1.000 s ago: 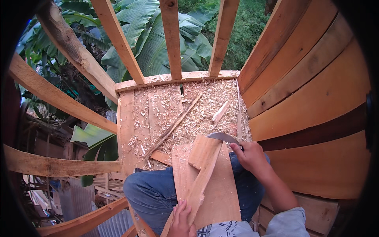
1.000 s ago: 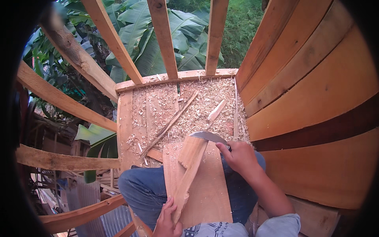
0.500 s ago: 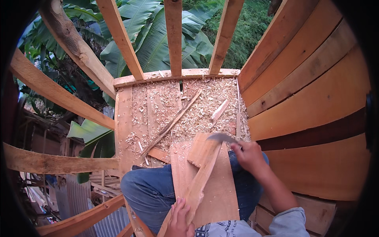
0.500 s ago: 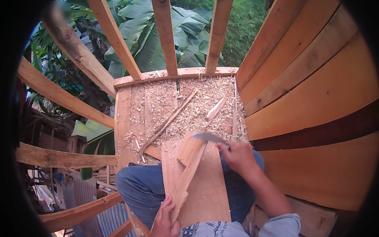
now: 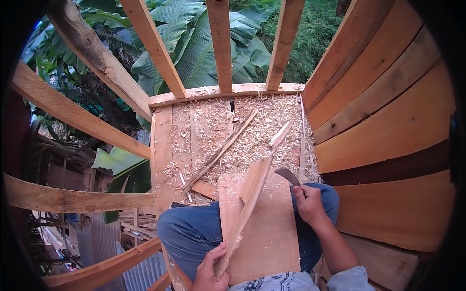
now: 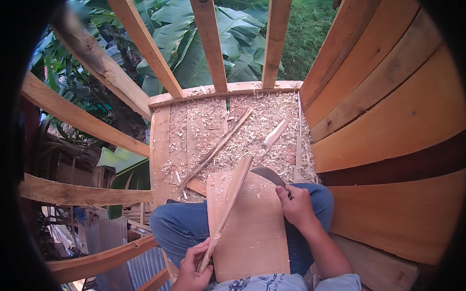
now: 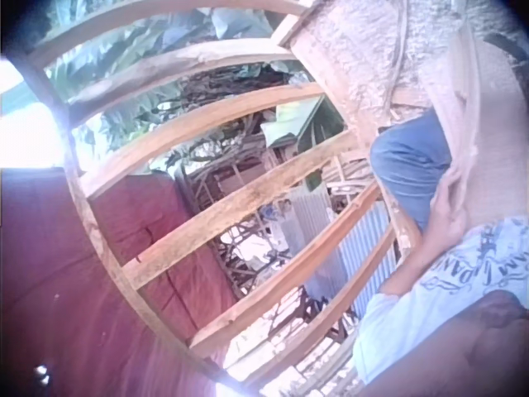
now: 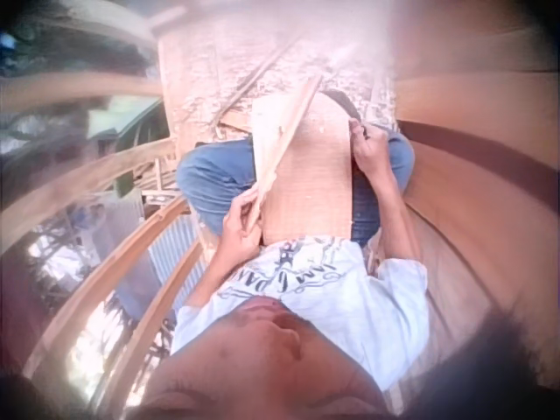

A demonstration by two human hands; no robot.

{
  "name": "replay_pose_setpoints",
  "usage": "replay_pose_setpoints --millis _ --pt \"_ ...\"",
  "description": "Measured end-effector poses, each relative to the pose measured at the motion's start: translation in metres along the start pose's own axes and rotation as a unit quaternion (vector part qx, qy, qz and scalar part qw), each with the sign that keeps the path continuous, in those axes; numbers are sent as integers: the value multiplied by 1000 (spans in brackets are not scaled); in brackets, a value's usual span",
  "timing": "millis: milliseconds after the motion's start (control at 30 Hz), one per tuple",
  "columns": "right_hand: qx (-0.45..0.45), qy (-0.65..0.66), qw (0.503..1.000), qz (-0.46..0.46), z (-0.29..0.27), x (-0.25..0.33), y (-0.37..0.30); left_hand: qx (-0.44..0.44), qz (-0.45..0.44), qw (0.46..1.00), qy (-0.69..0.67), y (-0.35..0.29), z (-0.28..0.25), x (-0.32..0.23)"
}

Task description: The person is sitting cross-legged on a wooden platform and carving a piece of wood using a curved knife. They hold the wood with their left hand and use the knife in their right hand to shave off thin layers of wood, creating wood shavings that accumulate on the platform.

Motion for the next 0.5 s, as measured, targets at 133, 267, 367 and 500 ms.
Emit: replay_pose_setpoints --millis 133,267,367,500 --pt "-5 93 992 85 3 -43 23 -32 -81 996 -30 -3 -23 22" --pt "6 154 981 119 7 -54 35 26 -133 980 148 7 -54 15" --pt "5 125 987 102 6 -37 31 16 -57 974 217 14 -61 15" --pt "15 163 979 120 8 -50 34 8 -45 966 255 12 -59 10"
Point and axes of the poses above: each hand's wrist, its own y-axis towards the middle knuckle, its own z-axis out of the palm, x = y × z, the point moved 10 cm from there along y, towards the middle knuckle, and after that the axes turned 15 degrees about z, right-handed, at the moved point
